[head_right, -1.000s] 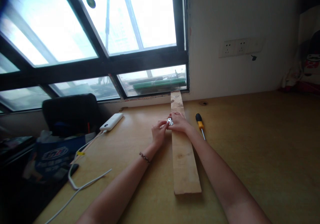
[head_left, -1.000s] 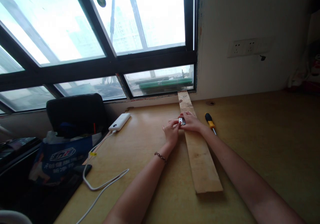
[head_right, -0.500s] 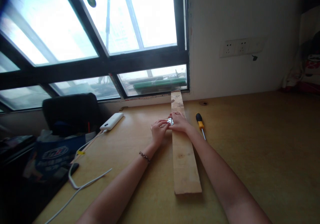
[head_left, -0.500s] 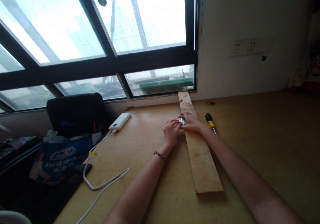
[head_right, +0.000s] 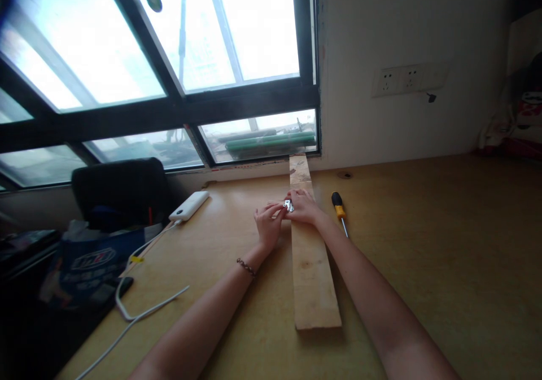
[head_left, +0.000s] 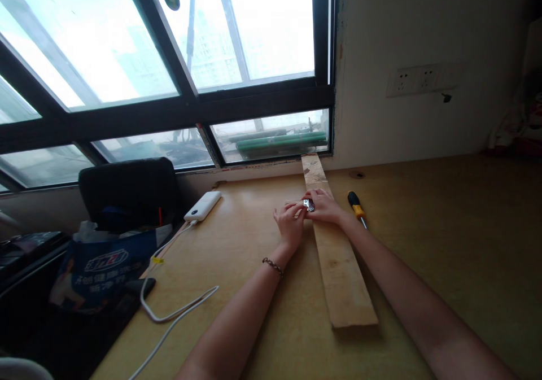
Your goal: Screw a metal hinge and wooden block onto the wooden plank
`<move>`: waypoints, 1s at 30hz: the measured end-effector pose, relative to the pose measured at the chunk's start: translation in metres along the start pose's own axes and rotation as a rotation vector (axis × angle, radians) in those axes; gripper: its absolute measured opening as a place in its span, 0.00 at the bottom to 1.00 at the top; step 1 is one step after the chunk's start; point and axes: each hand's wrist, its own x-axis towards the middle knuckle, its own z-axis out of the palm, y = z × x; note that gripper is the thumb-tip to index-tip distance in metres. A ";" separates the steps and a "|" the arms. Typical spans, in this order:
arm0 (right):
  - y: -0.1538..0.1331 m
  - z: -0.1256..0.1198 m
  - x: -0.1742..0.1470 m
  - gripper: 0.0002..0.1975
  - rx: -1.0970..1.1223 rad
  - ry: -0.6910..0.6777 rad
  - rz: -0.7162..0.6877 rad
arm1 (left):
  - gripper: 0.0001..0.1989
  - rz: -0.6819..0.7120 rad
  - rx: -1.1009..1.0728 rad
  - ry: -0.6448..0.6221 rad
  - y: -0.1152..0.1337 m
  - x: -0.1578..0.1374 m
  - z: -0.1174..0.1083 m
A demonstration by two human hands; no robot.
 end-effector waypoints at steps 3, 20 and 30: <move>0.000 0.000 0.000 0.27 0.005 0.003 -0.002 | 0.07 -0.042 -0.051 -0.008 -0.001 0.001 0.002; 0.001 0.001 0.001 0.28 -0.003 -0.014 0.009 | 0.05 0.002 -0.157 0.024 -0.008 0.005 0.004; 0.000 -0.002 0.001 0.28 0.000 -0.047 0.020 | 0.07 0.133 -0.089 0.105 0.000 0.005 -0.004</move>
